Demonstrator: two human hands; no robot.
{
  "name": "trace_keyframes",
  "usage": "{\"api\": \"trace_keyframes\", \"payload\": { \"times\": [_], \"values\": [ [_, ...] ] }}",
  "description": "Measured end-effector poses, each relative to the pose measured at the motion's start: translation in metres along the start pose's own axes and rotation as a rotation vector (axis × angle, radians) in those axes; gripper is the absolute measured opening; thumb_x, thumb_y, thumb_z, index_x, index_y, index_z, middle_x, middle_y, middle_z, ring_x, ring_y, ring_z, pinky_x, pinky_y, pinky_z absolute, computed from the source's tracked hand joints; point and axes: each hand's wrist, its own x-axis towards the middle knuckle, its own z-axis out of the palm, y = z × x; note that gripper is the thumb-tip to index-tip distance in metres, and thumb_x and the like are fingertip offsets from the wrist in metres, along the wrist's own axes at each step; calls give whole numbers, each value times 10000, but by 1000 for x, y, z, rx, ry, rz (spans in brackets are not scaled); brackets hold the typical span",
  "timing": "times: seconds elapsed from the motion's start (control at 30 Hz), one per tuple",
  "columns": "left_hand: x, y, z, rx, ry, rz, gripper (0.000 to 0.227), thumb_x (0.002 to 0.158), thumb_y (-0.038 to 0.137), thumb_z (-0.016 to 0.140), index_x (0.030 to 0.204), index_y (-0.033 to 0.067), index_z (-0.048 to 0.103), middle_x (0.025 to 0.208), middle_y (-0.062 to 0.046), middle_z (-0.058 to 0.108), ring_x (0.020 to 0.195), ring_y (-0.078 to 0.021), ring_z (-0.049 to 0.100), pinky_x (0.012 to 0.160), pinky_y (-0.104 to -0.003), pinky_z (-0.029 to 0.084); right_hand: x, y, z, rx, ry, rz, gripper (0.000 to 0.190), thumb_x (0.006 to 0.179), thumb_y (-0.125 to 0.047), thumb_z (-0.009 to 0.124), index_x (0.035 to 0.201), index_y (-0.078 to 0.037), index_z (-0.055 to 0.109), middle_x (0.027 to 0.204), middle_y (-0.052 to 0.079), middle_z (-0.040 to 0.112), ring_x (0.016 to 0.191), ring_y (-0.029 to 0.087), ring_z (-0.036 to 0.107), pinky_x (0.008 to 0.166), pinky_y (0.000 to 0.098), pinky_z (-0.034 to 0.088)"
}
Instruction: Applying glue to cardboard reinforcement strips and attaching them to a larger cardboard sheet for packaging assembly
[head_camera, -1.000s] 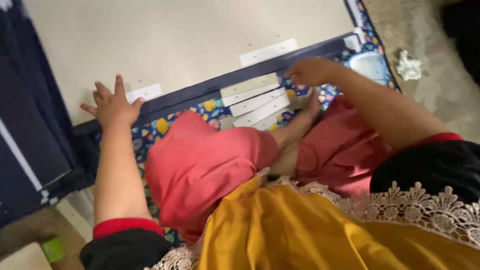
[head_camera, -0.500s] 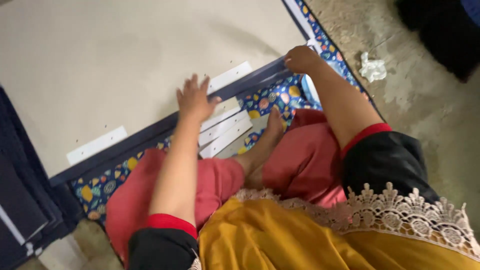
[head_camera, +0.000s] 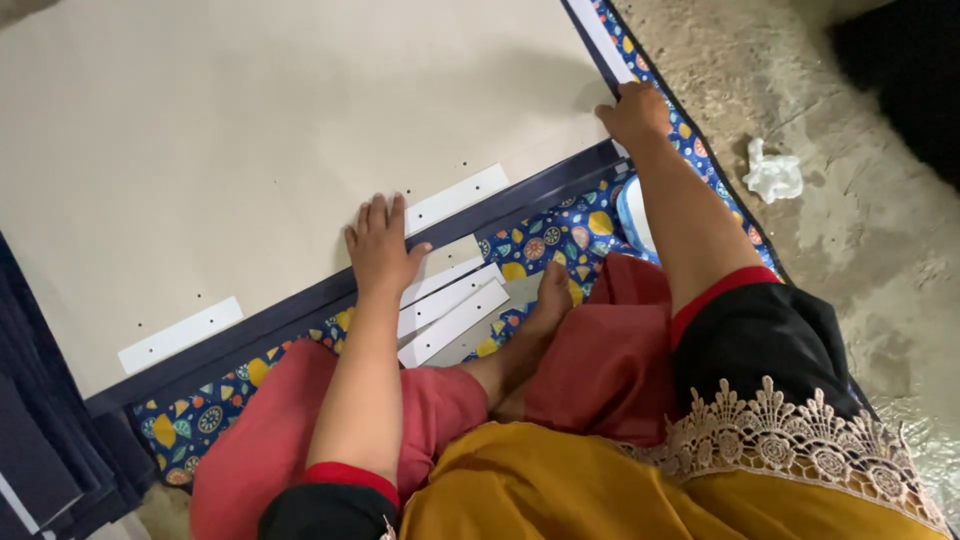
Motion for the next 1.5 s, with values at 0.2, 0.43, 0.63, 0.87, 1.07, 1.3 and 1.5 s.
{"api": "trace_keyframes", "payload": {
  "times": [0.2, 0.43, 0.63, 0.87, 1.07, 1.3, 1.5],
  "values": [
    [-1, -7, 12, 60, 131, 33, 784, 795, 437, 841, 1475, 184, 544, 1541, -110, 471, 1421, -349, 405, 1059, -606, 370, -17, -5, -15, 145, 86, -11, 431, 835, -248, 690, 580, -217, 343, 592, -32, 258, 571, 154, 264, 517, 407, 232],
    [-11, 4, -1, 74, 105, -8, 802, 716, 498, 868, 1416, 214, 599, 1354, -71, 557, 1239, -335, 506, 1028, -605, 371, -55, -34, -61, 935, -162, 221, 316, 808, -279, 720, 1079, -143, 629, 1043, 69, 661, 945, 251, 674, 721, 371, 596],
    [-18, 7, 4, -62, 106, 48, 849, 628, 496, 928, 1348, 177, 610, 1405, -161, 463, 1410, -436, 376, 1058, -795, 285, -110, -115, -79, 693, -293, -187, 129, 933, -266, 688, 915, -212, 572, 807, -26, 507, 741, 150, 467, 646, 349, 342],
    [-27, 3, -22, -180, -101, 97, 841, 671, 375, 915, 1433, 184, 615, 1530, -130, 410, 1519, -400, 313, 1190, -766, 146, -164, -170, -20, 267, -347, -850, 383, 1012, -462, 579, 1138, -136, 736, 1363, 244, 643, 1334, 503, 516, 1017, 785, 376],
    [-22, -29, -7, -31, -183, 214, 850, 652, 354, 930, 1432, 261, 605, 1556, -88, 401, 1533, -348, 321, 1196, -780, 127, -120, -120, 42, -65, 0, -1111, 324, 1012, -381, 633, 1257, -210, 756, 1482, 98, 621, 1319, 380, 592, 981, 606, 518],
    [-33, -55, -14, 199, -183, 371, 968, 560, 441, 945, 1441, 331, 559, 1495, -85, 422, 1398, -259, 442, 1109, -765, 256, -117, -111, 25, -551, -9, -1177, 912, 859, -25, 688, 1631, -350, 327, 1737, 93, 186, 1577, 359, 173, 1256, 606, 151],
    [-42, -57, -10, 78, -50, 279, 814, 759, 167, 842, 1487, 277, 495, 1563, -134, 432, 1450, -385, 387, 1110, -756, 275, -116, -105, 31, -439, 79, -1203, 963, 881, -187, 740, 1687, -264, 219, 1749, 101, 176, 1590, 380, 179, 1261, 640, 108]
  ]
}}
